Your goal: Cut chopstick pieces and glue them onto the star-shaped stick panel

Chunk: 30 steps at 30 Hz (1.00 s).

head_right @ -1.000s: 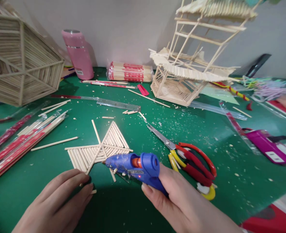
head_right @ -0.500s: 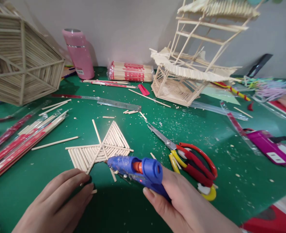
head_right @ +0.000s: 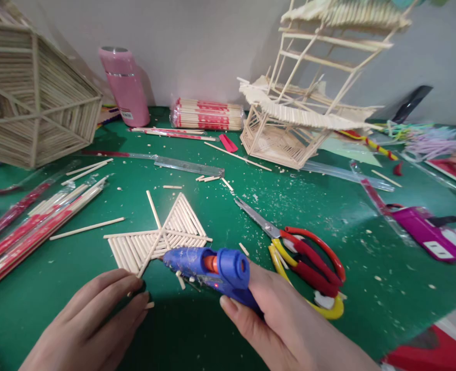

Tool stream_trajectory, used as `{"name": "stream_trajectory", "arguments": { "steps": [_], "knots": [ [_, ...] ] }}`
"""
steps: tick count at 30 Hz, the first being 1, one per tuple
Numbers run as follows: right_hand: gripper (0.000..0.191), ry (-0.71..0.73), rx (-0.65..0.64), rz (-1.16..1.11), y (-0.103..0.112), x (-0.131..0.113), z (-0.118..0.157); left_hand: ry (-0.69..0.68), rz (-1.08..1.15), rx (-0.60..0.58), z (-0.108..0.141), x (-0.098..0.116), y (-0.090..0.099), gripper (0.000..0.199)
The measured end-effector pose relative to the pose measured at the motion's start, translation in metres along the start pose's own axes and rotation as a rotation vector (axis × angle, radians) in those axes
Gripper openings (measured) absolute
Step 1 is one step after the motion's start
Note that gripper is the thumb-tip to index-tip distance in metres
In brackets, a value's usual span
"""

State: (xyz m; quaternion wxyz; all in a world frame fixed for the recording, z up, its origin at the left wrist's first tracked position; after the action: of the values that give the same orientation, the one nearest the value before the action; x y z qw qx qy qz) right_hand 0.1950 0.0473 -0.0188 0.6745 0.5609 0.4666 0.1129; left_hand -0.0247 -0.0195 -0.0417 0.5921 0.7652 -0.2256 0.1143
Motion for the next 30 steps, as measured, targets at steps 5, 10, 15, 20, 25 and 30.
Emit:
{"name": "stream_trajectory", "arguments": {
  "steps": [5, 10, 15, 20, 25, 30],
  "knots": [
    [0.037, -0.031, 0.005, 0.009, 0.001, 0.007, 0.009, 0.099, 0.057, 0.042, 0.002, 0.001, -0.003, 0.031],
    [0.032, -0.048, 0.02, 0.055, 0.001, 0.011, 0.012, 0.164, 0.021, 0.116, 0.003, 0.002, -0.009, 0.028],
    [0.027, -0.056, 0.028, 0.077, 0.002, 0.012, 0.016, 0.132, 0.055, 0.063, 0.002, 0.003, -0.006, 0.032],
    [0.017, -0.053, 0.042, 0.1, 0.003, 0.011, 0.016, 0.078, 0.023, -0.025, 0.005, -0.004, -0.005, 0.031],
    [0.017, -0.07, 0.035, 0.088, 0.004, 0.01, 0.012, -0.073, -0.048, -0.031, 0.005, -0.007, -0.005, 0.026],
    [0.01, -0.121, -0.011, 0.063, 0.002, 0.016, 0.017, 0.072, 0.034, 0.018, 0.002, -0.001, -0.002, 0.031]
  ]
}}
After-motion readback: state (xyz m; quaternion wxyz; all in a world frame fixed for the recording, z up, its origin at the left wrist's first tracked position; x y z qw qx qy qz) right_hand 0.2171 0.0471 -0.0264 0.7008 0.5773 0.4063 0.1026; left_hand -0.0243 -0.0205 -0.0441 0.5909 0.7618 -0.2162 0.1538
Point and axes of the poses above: each hand's wrist, its own z-axis away from the middle knuckle, its own y-axis out of the back of the hand, x = y × z, the point moved 4 cm from there along -z, towards the middle knuckle, and after that the axes turned 13 degrees about y, right-handed, at the moved point
